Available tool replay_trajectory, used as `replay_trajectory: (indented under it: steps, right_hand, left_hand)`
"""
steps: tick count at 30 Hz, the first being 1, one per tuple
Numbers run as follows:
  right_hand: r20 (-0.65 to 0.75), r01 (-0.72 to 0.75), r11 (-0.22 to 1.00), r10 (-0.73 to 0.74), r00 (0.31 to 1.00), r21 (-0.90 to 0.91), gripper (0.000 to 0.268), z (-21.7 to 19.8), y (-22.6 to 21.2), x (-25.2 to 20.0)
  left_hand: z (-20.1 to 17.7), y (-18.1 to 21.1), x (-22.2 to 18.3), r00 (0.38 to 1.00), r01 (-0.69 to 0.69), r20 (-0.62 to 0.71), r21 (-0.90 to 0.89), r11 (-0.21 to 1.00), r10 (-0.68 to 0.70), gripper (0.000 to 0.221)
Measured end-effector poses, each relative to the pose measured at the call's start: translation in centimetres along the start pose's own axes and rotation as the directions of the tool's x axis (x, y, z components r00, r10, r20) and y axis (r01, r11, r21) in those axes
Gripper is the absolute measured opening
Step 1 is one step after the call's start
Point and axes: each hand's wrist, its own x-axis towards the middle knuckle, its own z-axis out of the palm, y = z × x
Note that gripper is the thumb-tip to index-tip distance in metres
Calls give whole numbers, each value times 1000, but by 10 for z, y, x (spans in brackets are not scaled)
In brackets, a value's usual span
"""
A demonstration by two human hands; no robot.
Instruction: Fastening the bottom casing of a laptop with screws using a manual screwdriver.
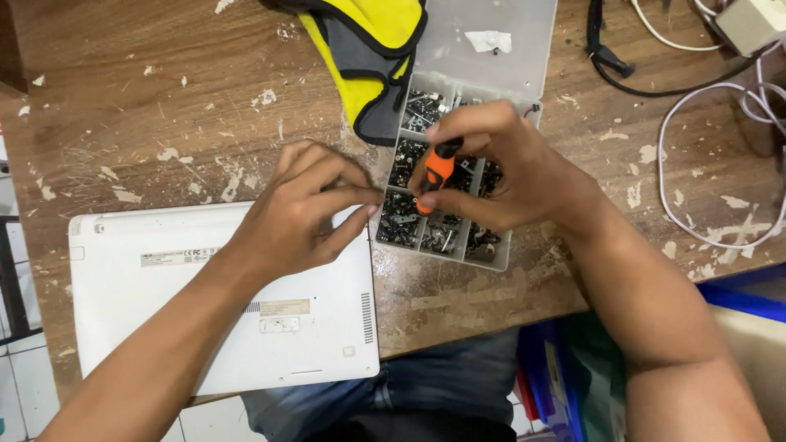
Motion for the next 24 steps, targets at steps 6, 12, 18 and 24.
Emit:
replay_trajectory:
  steps: [6,12,18,24]
  right_hand:
    - [17,-290,947,295,955,-135,64,-30,-7,-17]
    - [143,-188,969,211,967,-163,44,-34,-20,6]
    - [172,-239,949,276,946,-205,39,-36,-20,4]
    - [192,-176,973,204,960,-151,37,-30,-17,5]
  left_hand:
    - [0,1,0,1000,-16,16,11,1000,16,9]
    - [2,0,0,999,-29,27,18,999,28,9]
    - [3,1,2,997,-76,30,39,996,75,9]
    - [11,6,10,997,43,61,119,992,-51,10]
